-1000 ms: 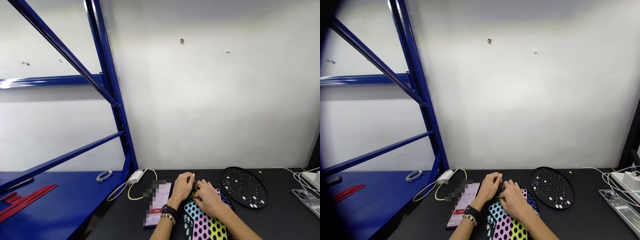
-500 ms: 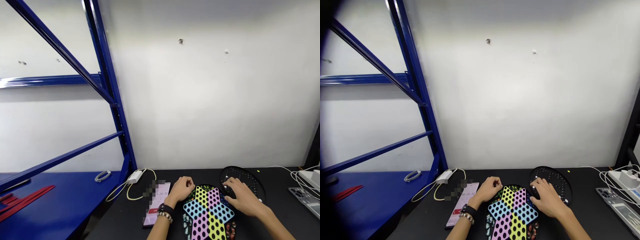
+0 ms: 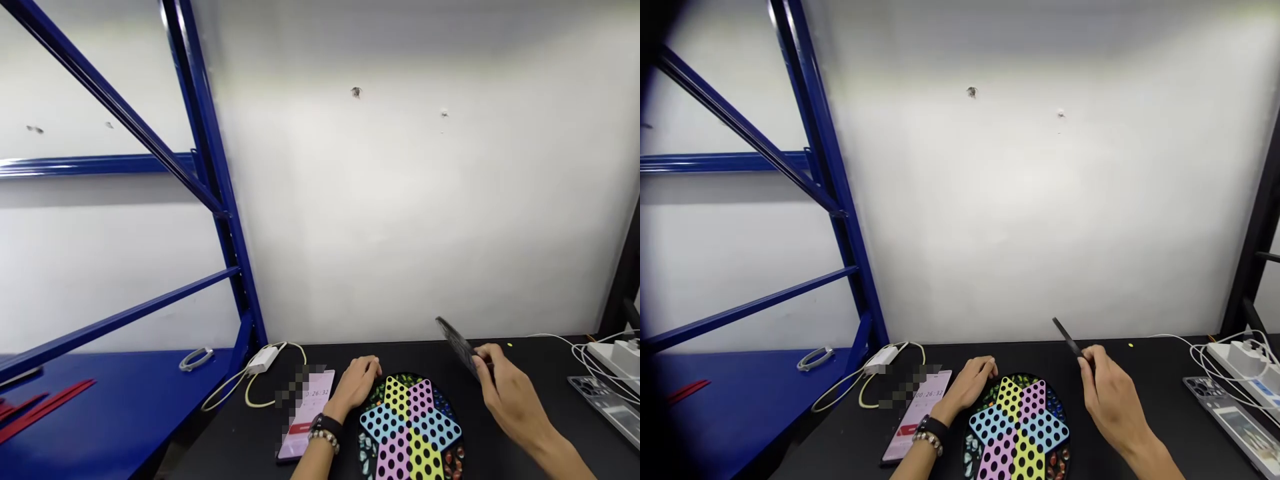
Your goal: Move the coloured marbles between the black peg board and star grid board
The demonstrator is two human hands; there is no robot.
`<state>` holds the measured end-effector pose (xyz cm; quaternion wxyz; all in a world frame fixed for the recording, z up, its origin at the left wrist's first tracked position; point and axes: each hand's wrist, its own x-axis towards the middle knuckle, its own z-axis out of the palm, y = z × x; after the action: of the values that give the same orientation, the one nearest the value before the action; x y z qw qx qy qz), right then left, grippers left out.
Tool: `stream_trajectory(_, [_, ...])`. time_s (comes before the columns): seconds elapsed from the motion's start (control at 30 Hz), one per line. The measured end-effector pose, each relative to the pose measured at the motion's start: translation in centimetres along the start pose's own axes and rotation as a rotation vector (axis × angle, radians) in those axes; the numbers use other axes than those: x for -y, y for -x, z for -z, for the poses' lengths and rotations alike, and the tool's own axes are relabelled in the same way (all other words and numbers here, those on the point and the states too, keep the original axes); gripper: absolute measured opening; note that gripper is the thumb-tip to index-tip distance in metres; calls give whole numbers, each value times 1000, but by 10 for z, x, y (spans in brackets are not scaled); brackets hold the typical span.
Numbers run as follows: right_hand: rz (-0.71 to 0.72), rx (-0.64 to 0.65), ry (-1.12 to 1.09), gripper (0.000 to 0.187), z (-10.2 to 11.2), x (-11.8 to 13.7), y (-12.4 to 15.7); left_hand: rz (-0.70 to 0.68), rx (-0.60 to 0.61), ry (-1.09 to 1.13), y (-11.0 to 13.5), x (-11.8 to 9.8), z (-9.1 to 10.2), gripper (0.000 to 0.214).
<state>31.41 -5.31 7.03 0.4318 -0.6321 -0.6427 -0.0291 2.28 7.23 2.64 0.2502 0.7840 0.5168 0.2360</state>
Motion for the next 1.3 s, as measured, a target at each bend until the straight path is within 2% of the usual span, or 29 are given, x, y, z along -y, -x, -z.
stream_trajectory(0.07, [-138,-121,-133,31,15,18,-12,0,-25,71,-2,3,-1,53])
stream_trajectory(0.13, [-250,-151,-295,35,19,27,-21,7,-48,145,-5,6,-3,56])
stream_trajectory(0.2, [-308,-47,-470,38,8,29,-25,18,-63,214,-8,11,-5,60])
stream_trajectory(0.27, [-314,133,-598,38,-17,26,-23,29,-57,276,-12,15,-7,66])
stream_trajectory(0.33, [-304,260,-612,39,-47,19,-18,43,-25,327,-15,20,-8,73])
stream_trajectory(0.43, [-268,322,-480,37,-82,9,-8,59,41,364,-18,23,-8,78])
stream_trajectory(0.5, [-228,338,-333,34,-95,3,-5,50,73,355,-17,22,-7,73])
stream_trajectory(0.63, [-162,375,8,29,-107,-5,-3,6,137,273,-11,15,-9,43])
stream_trajectory(0.77, [-78,395,223,24,-115,-9,-5,1,143,156,-7,9,-12,35])
stream_trajectory(0.93, [-106,491,238,30,-118,-13,-11,8,54,26,-3,1,-17,26])
stream_trajectory(1.07, [-97,466,259,35,-119,-17,-16,-2,-43,-67,1,-6,-21,22])
stream_trajectory(1.3, [-91,406,293,37,-116,-22,-22,28,-137,-135,2,-9,-26,19])
